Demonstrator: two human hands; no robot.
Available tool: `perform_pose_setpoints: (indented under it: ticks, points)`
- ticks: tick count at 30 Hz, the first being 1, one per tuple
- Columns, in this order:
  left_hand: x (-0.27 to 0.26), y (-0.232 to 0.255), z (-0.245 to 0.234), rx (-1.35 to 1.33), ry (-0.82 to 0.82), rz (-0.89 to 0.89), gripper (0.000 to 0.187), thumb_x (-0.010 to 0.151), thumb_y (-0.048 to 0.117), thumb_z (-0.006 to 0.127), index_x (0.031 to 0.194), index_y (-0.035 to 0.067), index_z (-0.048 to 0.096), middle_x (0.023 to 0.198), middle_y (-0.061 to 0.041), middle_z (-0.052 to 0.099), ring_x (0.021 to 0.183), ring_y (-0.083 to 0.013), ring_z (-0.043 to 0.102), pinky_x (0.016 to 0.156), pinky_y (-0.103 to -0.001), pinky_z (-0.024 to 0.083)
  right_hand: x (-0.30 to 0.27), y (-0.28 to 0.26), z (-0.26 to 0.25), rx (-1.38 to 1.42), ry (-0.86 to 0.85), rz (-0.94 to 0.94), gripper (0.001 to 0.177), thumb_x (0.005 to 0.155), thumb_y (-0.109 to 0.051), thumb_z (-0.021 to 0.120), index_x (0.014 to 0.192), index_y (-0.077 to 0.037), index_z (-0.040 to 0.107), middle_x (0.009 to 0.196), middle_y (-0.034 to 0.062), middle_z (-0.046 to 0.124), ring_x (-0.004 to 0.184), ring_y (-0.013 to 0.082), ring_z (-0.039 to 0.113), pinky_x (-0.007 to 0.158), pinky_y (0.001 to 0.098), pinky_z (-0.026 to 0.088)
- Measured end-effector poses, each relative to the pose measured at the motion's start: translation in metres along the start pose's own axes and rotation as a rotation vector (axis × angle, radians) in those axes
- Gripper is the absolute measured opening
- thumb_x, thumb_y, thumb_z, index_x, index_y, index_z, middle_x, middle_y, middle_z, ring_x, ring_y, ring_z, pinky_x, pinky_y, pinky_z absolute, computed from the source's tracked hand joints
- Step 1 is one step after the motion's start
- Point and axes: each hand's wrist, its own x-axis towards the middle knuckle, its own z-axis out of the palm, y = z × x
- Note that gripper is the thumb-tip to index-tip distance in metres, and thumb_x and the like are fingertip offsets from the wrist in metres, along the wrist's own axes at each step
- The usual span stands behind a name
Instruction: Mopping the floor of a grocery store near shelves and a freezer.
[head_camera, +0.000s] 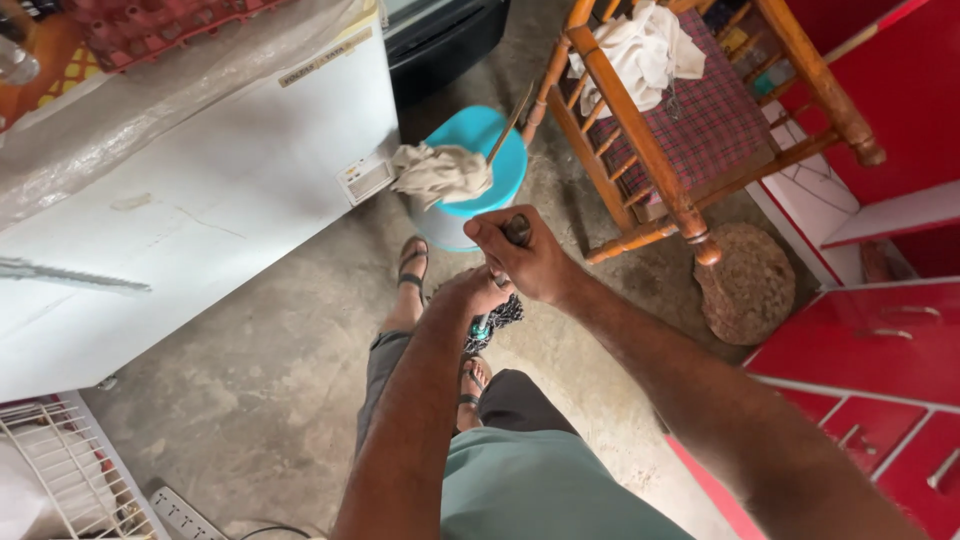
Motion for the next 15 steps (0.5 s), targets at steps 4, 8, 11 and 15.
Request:
perform_pose_setpoints:
  ticks: [4,8,11,15]
  points:
    - [0.042,-0.021,0.017,0.038,0.034,0.086,0.055,0.095,0.053,0.048,0.139,0.023,0.059,0.141,-0.011,0.063,0.131,-0.0345,0.058,0.111,-0.05,0.046,0.006,0.002,0.001,0.107,0.128,0.057,0.044,0.108,-0.03,0.059,0.073,-0.005,0.057,0.056,-0.0043,0.045,0.049,0.0059,0.04,0.045,0.0285,0.036]
    - [0.044,-0.018,0.006,0.095,0.004,0.112,0.052,0.095,0.047,0.049,0.14,0.022,0.058,0.141,-0.012,0.064,0.13,-0.0356,0.058,0.11,-0.051,0.047,0.016,-0.004,0.005,0.054,0.198,0.098,0.044,0.107,-0.031,0.059,0.071,-0.005,0.059,0.054,-0.004,0.05,0.047,0.0064,0.048,0.046,0.0289,0.042]
    - [0.051,-0.031,-0.002,0.128,-0.018,0.084,0.055,0.096,0.045,0.051,0.145,0.021,0.052,0.145,-0.013,0.059,0.132,-0.0364,0.056,0.111,-0.051,0.045,0.027,-0.007,0.011,0.064,0.237,0.09,0.044,0.108,-0.03,0.06,0.072,-0.006,0.055,0.058,-0.0051,0.048,0.053,0.005,0.045,0.048,0.0287,0.04]
    - [0.031,-0.043,-0.012,0.119,-0.003,0.089,0.054,0.097,0.046,0.051,0.144,0.021,0.053,0.144,-0.014,0.06,0.132,-0.0368,0.056,0.111,-0.051,0.046,0.037,-0.008,0.033,0.025,0.182,0.133,0.037,0.106,-0.029,0.059,0.076,-0.008,0.057,0.057,-0.0056,0.045,0.053,0.0052,0.045,0.05,0.0294,0.039]
